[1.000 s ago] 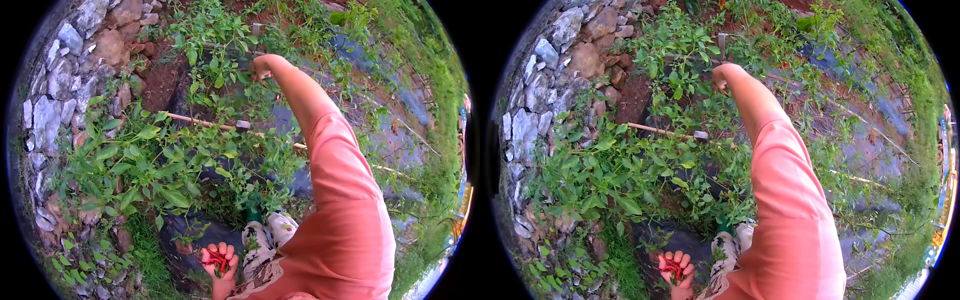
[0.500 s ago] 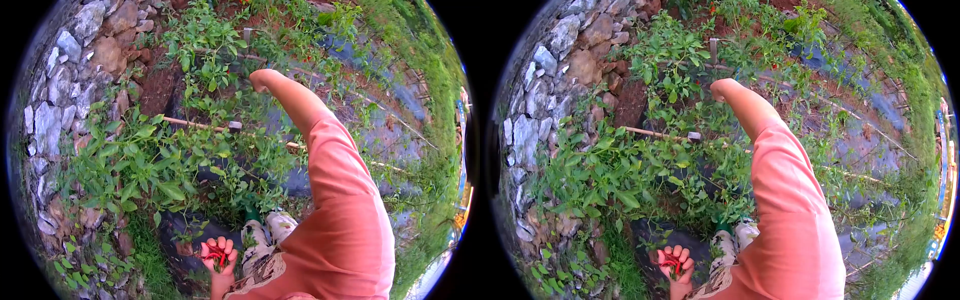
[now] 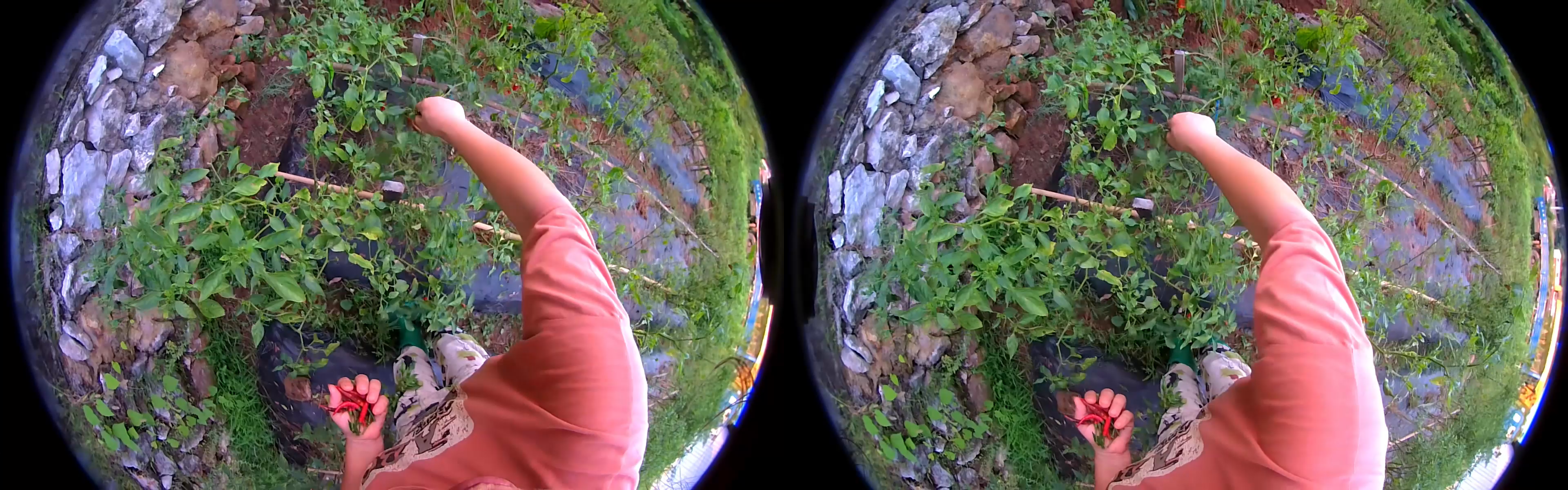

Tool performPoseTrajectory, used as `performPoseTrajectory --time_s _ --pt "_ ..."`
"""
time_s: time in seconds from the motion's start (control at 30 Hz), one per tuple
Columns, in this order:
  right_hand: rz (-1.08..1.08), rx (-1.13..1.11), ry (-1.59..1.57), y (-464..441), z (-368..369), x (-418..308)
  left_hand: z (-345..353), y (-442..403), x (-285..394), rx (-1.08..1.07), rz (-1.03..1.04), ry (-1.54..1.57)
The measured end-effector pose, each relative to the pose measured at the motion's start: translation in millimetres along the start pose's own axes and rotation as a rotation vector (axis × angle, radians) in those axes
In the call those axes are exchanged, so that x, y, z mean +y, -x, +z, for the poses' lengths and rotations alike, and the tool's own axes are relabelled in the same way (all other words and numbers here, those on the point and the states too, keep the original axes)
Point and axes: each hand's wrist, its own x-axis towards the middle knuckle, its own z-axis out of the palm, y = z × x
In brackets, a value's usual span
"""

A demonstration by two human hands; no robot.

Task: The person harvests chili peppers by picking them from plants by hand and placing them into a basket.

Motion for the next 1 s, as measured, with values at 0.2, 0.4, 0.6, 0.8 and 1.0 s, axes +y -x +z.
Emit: performPoseTrajectory --time_s 0.2,0.4,0.6,0.8,1.0 --pt "-0.236 0.424 -0.196 15.2 -7.6 31.3 8.9 -0.5 1.4 -0.083 -0.016 0.050" --pt "-0.203 0.429 -0.330 16.4 -14.3 40.1 13.2 1.8 0.8 -0.067 -0.032 -0.003" --pt "-0.090 0.474 -0.440 23.5 -12.8 42.0 15.8 2.3 -2.4 -0.057 -0.043 -0.040" --pt "-0.123 0.502 -0.675 29.0 -19.6 42.8 15.6 4.0 -2.5 -0.059 -0.051 -0.052" --pt "-0.072 0.411 -0.936 27.6 -33.8 44.2 11.9 3.4 -2.2 -0.121 -0.083 -0.017"
